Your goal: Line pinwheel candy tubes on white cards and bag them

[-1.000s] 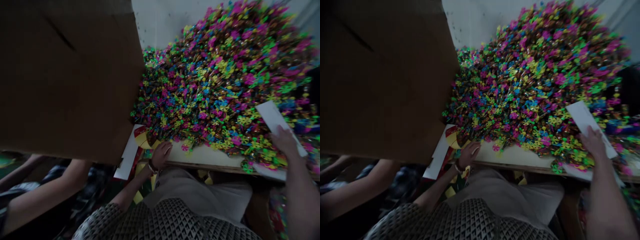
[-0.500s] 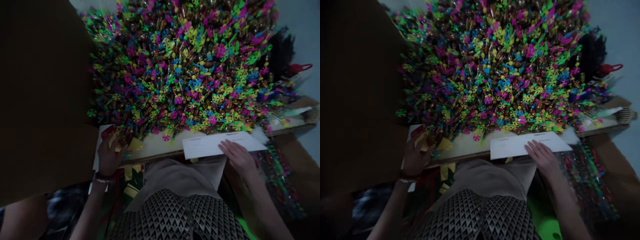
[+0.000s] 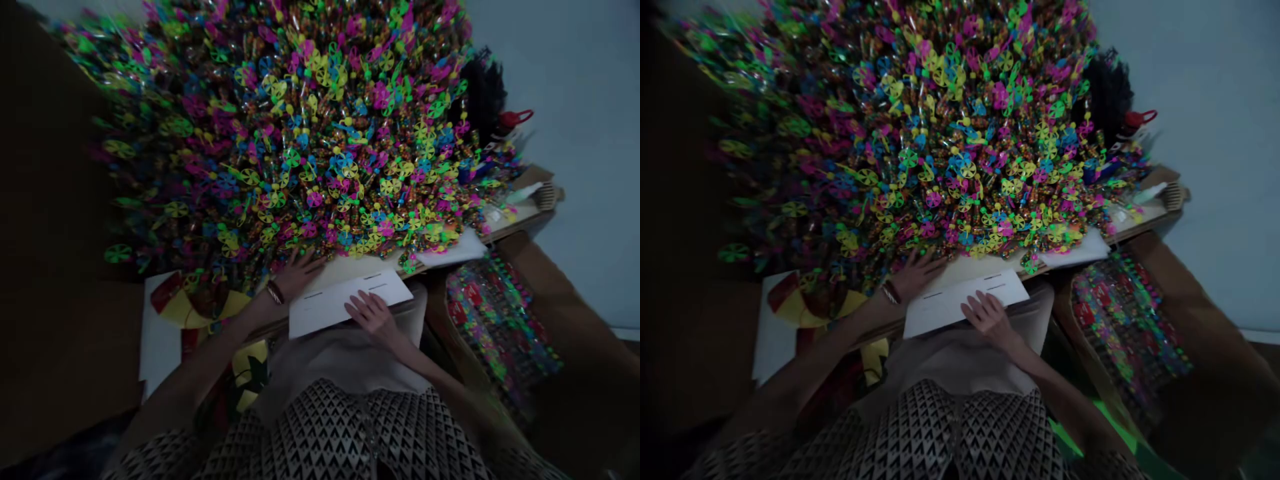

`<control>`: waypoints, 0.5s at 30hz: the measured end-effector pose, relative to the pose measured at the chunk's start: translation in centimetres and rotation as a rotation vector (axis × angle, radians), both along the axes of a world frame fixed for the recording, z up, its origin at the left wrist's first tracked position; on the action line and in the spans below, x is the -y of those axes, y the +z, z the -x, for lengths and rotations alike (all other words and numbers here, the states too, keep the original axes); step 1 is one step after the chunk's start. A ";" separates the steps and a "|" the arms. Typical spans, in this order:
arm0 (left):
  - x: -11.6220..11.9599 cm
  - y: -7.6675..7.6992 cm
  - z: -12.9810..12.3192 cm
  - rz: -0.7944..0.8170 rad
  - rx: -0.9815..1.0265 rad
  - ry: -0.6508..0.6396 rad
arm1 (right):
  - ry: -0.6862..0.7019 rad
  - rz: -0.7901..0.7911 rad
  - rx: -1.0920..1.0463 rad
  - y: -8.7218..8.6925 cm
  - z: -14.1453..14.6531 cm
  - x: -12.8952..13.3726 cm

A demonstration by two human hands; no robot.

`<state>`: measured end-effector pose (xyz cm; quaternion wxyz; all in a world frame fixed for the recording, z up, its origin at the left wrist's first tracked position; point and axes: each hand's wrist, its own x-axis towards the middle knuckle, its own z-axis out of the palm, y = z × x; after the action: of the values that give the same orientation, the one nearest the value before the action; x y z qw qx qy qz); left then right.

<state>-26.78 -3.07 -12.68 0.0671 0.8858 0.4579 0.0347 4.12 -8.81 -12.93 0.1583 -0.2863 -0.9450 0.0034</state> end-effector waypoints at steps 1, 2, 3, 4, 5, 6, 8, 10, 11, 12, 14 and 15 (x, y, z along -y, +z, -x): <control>-1.0 0.0 0.8 -0.016 -0.007 -0.004 | 0.002 0.015 -0.007 -0.6 0.5 -0.3; -1.8 0.1 1.6 -0.035 -0.009 -0.008 | -0.001 0.034 -0.007 -1.2 0.9 -0.7; -2.3 0.5 2.3 -0.049 -0.007 -0.017 | -0.013 0.058 -0.001 -1.8 1.4 -1.3; -2.5 0.9 2.8 -0.060 -0.001 -0.025 | -0.033 0.084 0.010 -2.2 1.8 -1.8; -2.5 1.3 3.1 -0.065 0.008 -0.031 | -0.055 0.110 0.022 -2.4 2.4 -2.3; -2.3 1.8 3.2 -0.068 0.022 -0.031 | -0.072 0.134 0.033 -2.5 2.9 -2.6; -1.3 2.5 2.9 -0.079 0.061 0.003 | -0.060 0.164 0.046 -2.1 3.5 -2.7; 0.2 2.8 2.2 -0.097 0.115 0.058 | -0.006 0.151 0.021 -1.6 2.9 -2.4; 1.0 2.8 1.7 -0.100 0.146 0.083 | -0.003 0.125 -0.013 -1.4 1.9 -2.5; 1.9 2.7 1.3 -0.096 0.176 0.106 | -0.044 0.088 -0.066 -1.2 0.3 -2.7; 3.8 2.3 0.1 -0.060 0.211 0.150 | -0.278 0.001 -0.205 -1.0 -4.4 -4.4; 4.6 2.0 -0.5 -0.034 0.212 0.171 | -0.467 -0.045 -0.276 -1.0 -7.3 -5.7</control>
<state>-26.26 -7.68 -10.69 0.0971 0.8359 0.5214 0.1415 11.42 -3.14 -13.91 0.2885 -0.4899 -0.8225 -0.0151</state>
